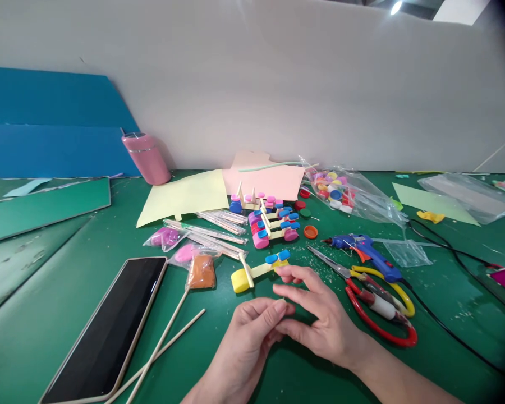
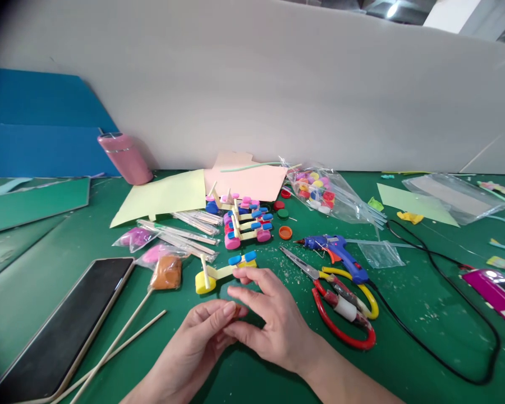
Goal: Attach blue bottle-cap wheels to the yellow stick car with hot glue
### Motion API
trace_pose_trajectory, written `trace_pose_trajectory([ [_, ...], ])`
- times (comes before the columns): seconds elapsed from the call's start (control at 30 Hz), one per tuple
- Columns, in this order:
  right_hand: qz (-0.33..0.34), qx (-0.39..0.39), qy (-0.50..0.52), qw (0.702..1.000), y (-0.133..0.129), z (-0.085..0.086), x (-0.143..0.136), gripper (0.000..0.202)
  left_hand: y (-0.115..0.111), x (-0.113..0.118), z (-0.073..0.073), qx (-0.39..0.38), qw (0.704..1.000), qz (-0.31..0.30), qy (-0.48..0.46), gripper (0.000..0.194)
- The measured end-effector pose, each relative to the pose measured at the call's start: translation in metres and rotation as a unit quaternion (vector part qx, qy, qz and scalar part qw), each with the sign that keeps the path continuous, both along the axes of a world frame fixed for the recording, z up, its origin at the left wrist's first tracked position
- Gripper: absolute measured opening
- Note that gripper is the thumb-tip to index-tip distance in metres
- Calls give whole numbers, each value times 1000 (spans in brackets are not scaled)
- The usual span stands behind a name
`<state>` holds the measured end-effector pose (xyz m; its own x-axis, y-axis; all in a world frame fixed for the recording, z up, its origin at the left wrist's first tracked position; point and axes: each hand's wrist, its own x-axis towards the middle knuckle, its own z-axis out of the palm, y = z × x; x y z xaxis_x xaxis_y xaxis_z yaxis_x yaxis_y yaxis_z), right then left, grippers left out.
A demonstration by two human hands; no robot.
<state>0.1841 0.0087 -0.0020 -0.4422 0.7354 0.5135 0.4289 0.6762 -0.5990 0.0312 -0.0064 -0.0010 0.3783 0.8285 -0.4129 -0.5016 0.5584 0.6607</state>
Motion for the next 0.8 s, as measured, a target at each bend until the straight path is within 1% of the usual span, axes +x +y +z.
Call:
trace_pose_trajectory([
  [0.07, 2, -12, -4, 1000, 0, -1, 0, 51, 1, 0, 1, -16, 1000, 20, 14, 16],
  [0.13, 4, -15, -6, 1000, 0, -2, 1, 54, 2, 0, 2, -18, 999, 30, 24, 16],
  [0.27, 10, -18, 6, 1000, 1, -2, 0, 44, 2, 1, 2, -11, 999, 33, 35, 17],
  [0.37, 12, -29, 12, 999, 1, -1, 1, 42, 1, 2, 2, -9, 999, 25, 41, 18],
  [0.47, 18, -41, 20, 999, 2, 0, 1, 36, 0, 2, 3, -19, 999, -6, 39, 22],
  [0.57, 19, -40, 28, 999, 2, 1, 2, 26, 0, 1, 4, -3, 999, -35, 5, 29],
  [0.67, 10, -36, 39, 999, 2, 2, 1, 23, 1, 0, 5, -5, 999, -29, -27, 34],
  [0.73, 5, -35, 48, 998, 2, 3, 1, 22, 1, 0, 4, -20, 999, -19, -26, 38],
  [0.8, 1, -35, 55, 998, 2, 3, 1, 22, 2, 0, 4, -30, 999, -13, -19, 37],
])
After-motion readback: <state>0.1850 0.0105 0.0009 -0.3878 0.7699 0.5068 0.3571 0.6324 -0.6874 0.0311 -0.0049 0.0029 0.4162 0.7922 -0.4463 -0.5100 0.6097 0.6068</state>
